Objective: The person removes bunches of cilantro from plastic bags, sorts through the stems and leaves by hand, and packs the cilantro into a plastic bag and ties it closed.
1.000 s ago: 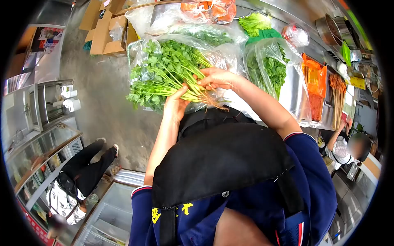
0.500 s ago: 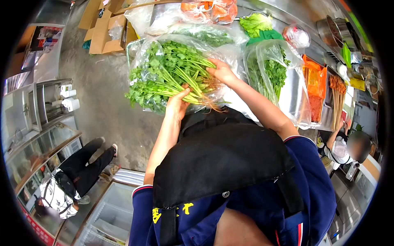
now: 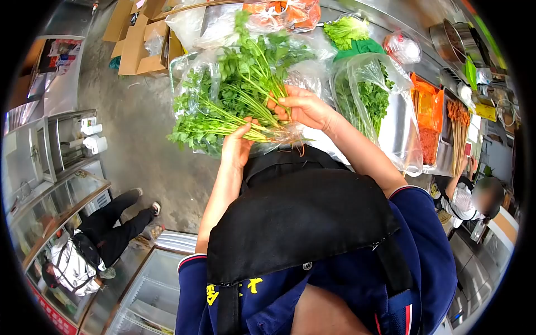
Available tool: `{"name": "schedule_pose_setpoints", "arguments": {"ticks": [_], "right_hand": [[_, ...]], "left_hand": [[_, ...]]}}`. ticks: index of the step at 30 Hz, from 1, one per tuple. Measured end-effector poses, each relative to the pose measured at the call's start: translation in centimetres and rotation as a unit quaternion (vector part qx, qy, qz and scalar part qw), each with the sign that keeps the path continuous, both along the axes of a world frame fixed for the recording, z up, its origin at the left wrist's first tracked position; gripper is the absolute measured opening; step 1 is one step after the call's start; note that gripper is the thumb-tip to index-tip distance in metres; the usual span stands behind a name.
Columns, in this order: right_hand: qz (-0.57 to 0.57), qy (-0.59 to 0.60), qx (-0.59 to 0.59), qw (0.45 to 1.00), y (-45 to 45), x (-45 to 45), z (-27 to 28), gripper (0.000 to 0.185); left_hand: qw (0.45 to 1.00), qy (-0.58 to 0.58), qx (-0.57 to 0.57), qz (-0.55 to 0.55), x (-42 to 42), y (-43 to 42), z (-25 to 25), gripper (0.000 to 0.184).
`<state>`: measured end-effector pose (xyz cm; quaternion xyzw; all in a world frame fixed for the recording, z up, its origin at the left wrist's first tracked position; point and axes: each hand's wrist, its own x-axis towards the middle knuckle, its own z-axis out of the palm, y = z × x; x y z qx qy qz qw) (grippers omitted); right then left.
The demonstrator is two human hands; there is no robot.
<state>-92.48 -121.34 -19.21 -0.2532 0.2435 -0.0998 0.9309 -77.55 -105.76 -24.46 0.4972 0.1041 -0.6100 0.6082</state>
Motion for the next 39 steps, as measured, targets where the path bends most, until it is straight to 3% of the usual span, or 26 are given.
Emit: {"name": "schedule_pose_setpoints", "arguments": {"ticks": [2, 3, 5, 9, 10, 13, 14, 16, 17, 20, 23, 25, 27, 30, 33, 35, 37, 39], "right_hand": [[0.023, 0.054, -0.066, 0.996, -0.2, 0.1, -2.1, 0.033], [0.040, 0.118, -0.168, 0.978, 0.2, 0.1, -3.6, 0.034], [0.075, 0.236, -0.363, 0.898, 1.0, 0.6, -7.0, 0.037], [0.156, 0.370, -0.521, 0.753, 2.2, 1.6, -7.3, 0.044], [0.164, 0.382, -0.512, 0.752, 2.2, 1.7, -8.2, 0.043], [0.148, 0.338, -0.321, 0.872, 0.4, 1.5, -8.7, 0.041], [0.127, 0.324, -0.296, 0.889, -0.5, 1.3, -8.5, 0.037], [0.071, 0.278, -0.382, 0.879, -1.7, 1.3, -8.0, 0.032], [0.060, 0.267, -0.434, 0.858, -2.3, 1.0, -7.5, 0.031], [-0.049, 0.360, -0.714, 0.598, -2.2, 1.3, -10.0, 0.030], [0.014, 0.346, -0.599, 0.722, -0.4, 2.2, -4.6, 0.033], [0.115, 0.338, -0.553, 0.753, 0.6, 2.0, -6.1, 0.036], [0.170, 0.320, -0.638, 0.679, 1.8, 1.0, -7.0, 0.038], [0.221, 0.329, -0.673, 0.624, 2.6, 1.0, -8.3, 0.040], [0.250, 0.333, -0.595, 0.688, 0.1, 1.4, -8.2, 0.040], [0.261, 0.298, -0.469, 0.789, -2.4, 1.6, -6.6, 0.041], [0.176, 0.194, -0.352, 0.899, -3.6, 1.5, -8.5, 0.045], [0.173, 0.264, -0.491, 0.812, -4.8, 2.2, -9.1, 0.047]], "left_hand": [[1.000, 0.009, -0.013, 0.021, 0.2, 0.4, -1.1, 0.023], [1.000, 0.011, 0.003, 0.026, 0.0, 0.4, -0.9, 0.022], [0.999, 0.011, 0.034, 0.040, 0.2, 0.4, -0.3, 0.021], [0.998, 0.014, 0.035, 0.044, 0.3, 0.7, -0.6, 0.020], [0.998, 0.016, 0.025, 0.048, 0.4, 0.6, -0.5, 0.020], [0.998, 0.029, 0.002, 0.055, 0.5, 1.1, -0.2, 0.020], [0.998, 0.036, 0.001, 0.057, 0.6, 1.2, -0.3, 0.020], [0.998, 0.041, 0.004, 0.056, 0.7, 1.3, -0.2, 0.020], [0.998, 0.043, 0.004, 0.055, 0.7, 1.3, -0.2, 0.020], [0.998, 0.014, 0.039, 0.041, 0.5, 1.1, -0.1, 0.023], [0.998, 0.004, 0.049, 0.033, 0.5, 1.0, 0.1, 0.028], [0.999, 0.010, 0.042, 0.013, 0.6, 1.0, 0.7, 0.030], [0.999, 0.021, 0.029, -0.001, 0.7, 0.8, 0.4, 0.034], [0.999, 0.007, 0.049, -0.015, 0.6, 1.5, 0.3, 0.038], [0.992, -0.024, 0.122, -0.029, 0.7, 2.2, -0.5, 0.036], [0.990, -0.022, 0.140, -0.022, 0.7, 2.8, -1.1, 0.035], [0.988, -0.017, 0.151, -0.017, 0.9, 3.1, -1.1, 0.037], [0.989, -0.012, 0.150, -0.001, 0.7, 3.2, -1.0, 0.042]]}}
